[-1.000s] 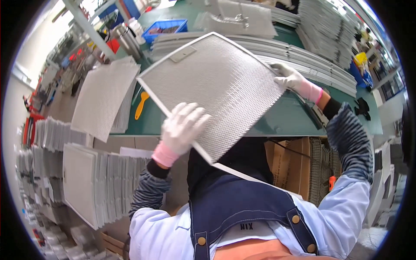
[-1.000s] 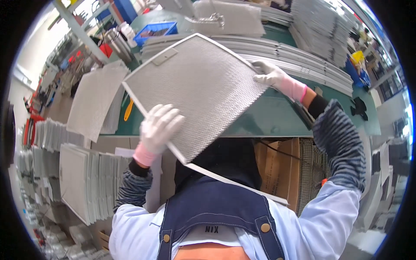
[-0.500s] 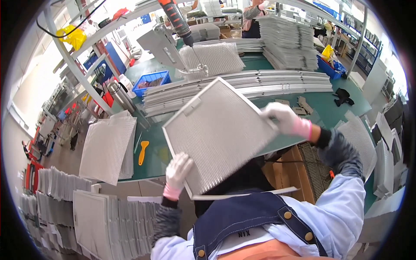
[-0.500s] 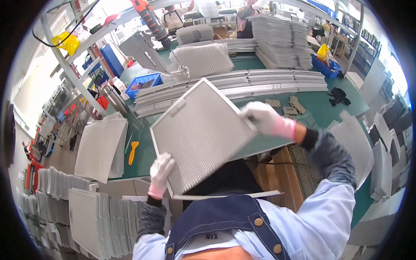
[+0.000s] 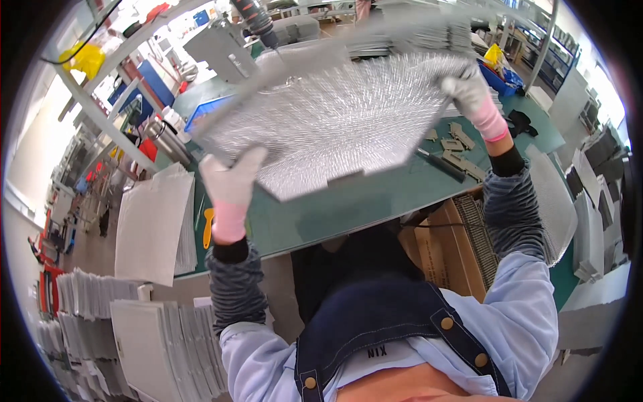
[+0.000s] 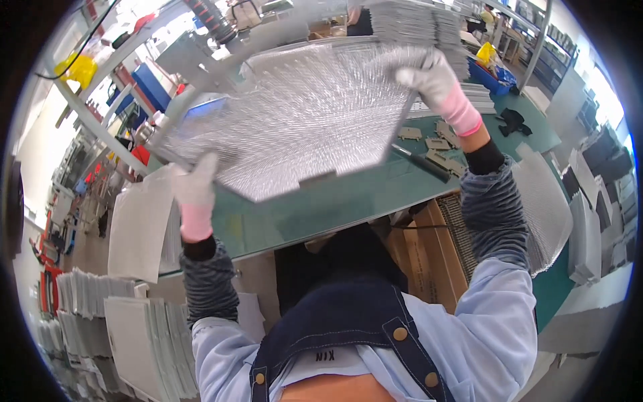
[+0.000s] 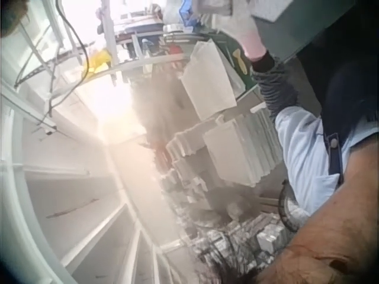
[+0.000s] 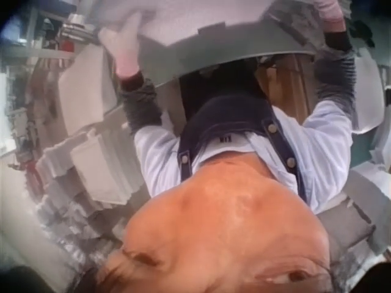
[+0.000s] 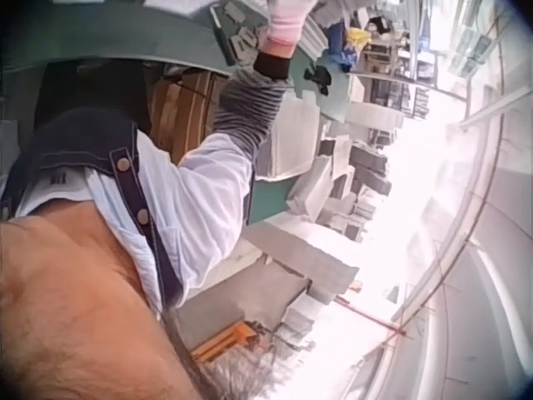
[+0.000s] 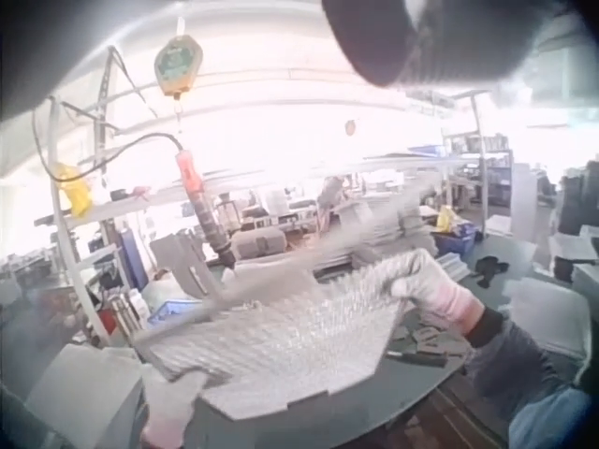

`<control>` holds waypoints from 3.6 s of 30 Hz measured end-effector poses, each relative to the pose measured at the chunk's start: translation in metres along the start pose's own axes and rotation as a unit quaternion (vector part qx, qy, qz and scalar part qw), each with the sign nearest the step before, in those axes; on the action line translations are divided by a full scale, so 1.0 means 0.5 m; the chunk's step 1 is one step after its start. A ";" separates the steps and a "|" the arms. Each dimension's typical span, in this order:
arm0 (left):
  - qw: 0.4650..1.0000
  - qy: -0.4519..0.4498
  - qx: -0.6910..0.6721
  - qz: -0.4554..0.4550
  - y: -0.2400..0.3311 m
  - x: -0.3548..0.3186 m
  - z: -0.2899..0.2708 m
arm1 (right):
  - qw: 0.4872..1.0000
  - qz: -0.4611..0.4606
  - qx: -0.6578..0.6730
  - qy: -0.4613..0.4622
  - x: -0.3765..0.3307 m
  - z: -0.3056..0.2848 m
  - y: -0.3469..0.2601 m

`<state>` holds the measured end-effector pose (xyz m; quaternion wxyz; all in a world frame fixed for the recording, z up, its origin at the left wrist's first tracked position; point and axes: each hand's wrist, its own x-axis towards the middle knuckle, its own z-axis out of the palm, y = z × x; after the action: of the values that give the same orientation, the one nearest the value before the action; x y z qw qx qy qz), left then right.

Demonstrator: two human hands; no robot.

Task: Assembling metal mesh air filters by attaching frames and hardware.

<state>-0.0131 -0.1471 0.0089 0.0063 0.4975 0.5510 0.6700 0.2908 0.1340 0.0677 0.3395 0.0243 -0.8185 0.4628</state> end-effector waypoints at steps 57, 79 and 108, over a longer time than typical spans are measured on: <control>0.941 -0.226 -0.023 -0.252 -0.026 -0.015 -0.094 | 0.913 0.249 0.313 0.082 -0.050 0.212 0.120; 0.945 0.147 -0.108 -0.272 0.028 -0.171 -0.082 | 0.927 0.275 0.253 0.039 -0.033 0.228 0.083; 0.835 -0.465 0.178 -0.232 0.047 0.087 -0.083 | 0.894 0.199 0.401 0.038 -0.062 0.208 0.118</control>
<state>-0.0502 -0.1626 0.0591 0.3287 0.6005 0.6921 0.2287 0.2382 0.0789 -0.0293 0.2324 -0.0228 -0.5380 0.8100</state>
